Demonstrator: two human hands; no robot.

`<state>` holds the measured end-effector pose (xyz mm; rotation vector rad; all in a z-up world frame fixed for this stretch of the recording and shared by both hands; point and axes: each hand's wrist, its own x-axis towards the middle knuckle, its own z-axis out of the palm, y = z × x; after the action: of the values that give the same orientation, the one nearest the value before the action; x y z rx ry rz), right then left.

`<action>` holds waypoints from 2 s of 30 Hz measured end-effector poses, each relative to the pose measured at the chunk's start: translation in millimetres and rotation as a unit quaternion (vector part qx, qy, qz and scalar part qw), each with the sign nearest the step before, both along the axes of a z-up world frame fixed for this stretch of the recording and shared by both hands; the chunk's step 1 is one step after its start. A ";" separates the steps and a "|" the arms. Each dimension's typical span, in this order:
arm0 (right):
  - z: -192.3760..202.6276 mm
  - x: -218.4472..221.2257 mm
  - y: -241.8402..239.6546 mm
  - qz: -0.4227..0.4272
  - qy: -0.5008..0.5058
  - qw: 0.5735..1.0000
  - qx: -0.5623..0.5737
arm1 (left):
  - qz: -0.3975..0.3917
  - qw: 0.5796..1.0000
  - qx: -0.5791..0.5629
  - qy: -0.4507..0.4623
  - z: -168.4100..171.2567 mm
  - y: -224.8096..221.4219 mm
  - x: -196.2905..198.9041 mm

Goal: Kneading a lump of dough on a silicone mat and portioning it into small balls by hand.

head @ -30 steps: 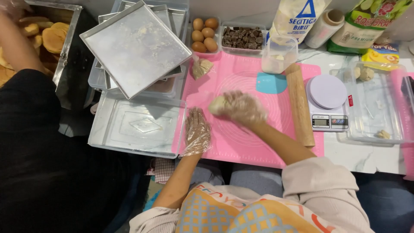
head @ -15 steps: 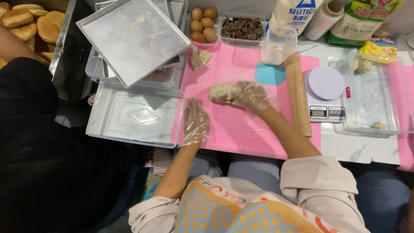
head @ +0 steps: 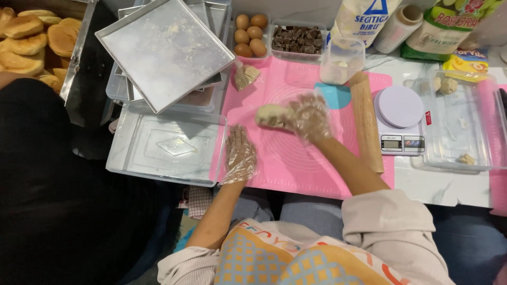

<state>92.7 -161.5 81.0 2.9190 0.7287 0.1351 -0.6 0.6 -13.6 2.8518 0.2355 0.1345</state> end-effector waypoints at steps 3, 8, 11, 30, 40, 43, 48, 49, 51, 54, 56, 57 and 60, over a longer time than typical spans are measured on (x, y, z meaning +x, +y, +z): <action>-13.5 57.8 -8.3 -0.046 0.072 0.995 -0.058 | 0.014 0.999 0.035 -0.024 -4.2 -1.0 1.3; -18.2 78.0 -4.9 -0.054 0.076 0.994 0.055 | 0.013 0.997 0.062 -0.053 10.6 -0.6 -2.1; -43.9 65.7 -2.8 -0.004 0.032 0.996 0.083 | 0.017 0.998 0.035 -0.055 -19.3 6.1 9.9; -91.6 82.4 -50.7 0.161 0.027 0.984 -0.076 | 0.036 0.995 0.049 -0.078 -16.2 8.4 -2.8; 24.1 -10.7 25.6 -0.050 0.151 0.986 -0.042 | 0.014 0.997 0.047 -0.059 -29.9 -0.7 24.3; 13.0 1.5 20.7 -0.057 0.150 0.987 -0.018 | -0.009 0.996 0.015 -0.087 -24.3 -5.5 35.0; 46.5 1.0 2.0 -0.071 0.179 0.978 0.086 | -0.016 0.999 -0.040 0.008 16.8 -5.4 25.6; 46.9 0.6 -3.1 -0.061 0.152 0.982 0.093 | -0.015 0.999 -0.042 0.021 18.2 -5.1 26.1; 49.3 -9.0 -8.2 -0.053 0.126 0.986 0.100 | -0.016 0.998 -0.045 0.035 17.4 -3.7 25.4; 36.4 -35.2 -13.5 0.002 0.077 0.993 0.091 | -0.021 0.999 -0.036 0.028 6.8 -4.1 24.4; 3.9 -47.8 -20.1 0.084 -0.018 0.996 -0.028 | 0.020 1.000 -0.003 -0.009 -3.8 -3.9 27.2; -26.2 -48.1 -23.0 0.086 -0.020 0.996 -0.029 | 0.022 1.000 -0.003 -0.011 -6.1 -4.3 26.5; -87.6 -38.8 -26.0 0.089 0.007 0.995 0.039 | 0.028 0.995 0.009 -0.095 -13.5 -4.0 26.6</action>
<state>53.9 -187.6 -6.6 2.9261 1.0072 0.1651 26.0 -3.4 -27.1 2.8269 0.2748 0.4200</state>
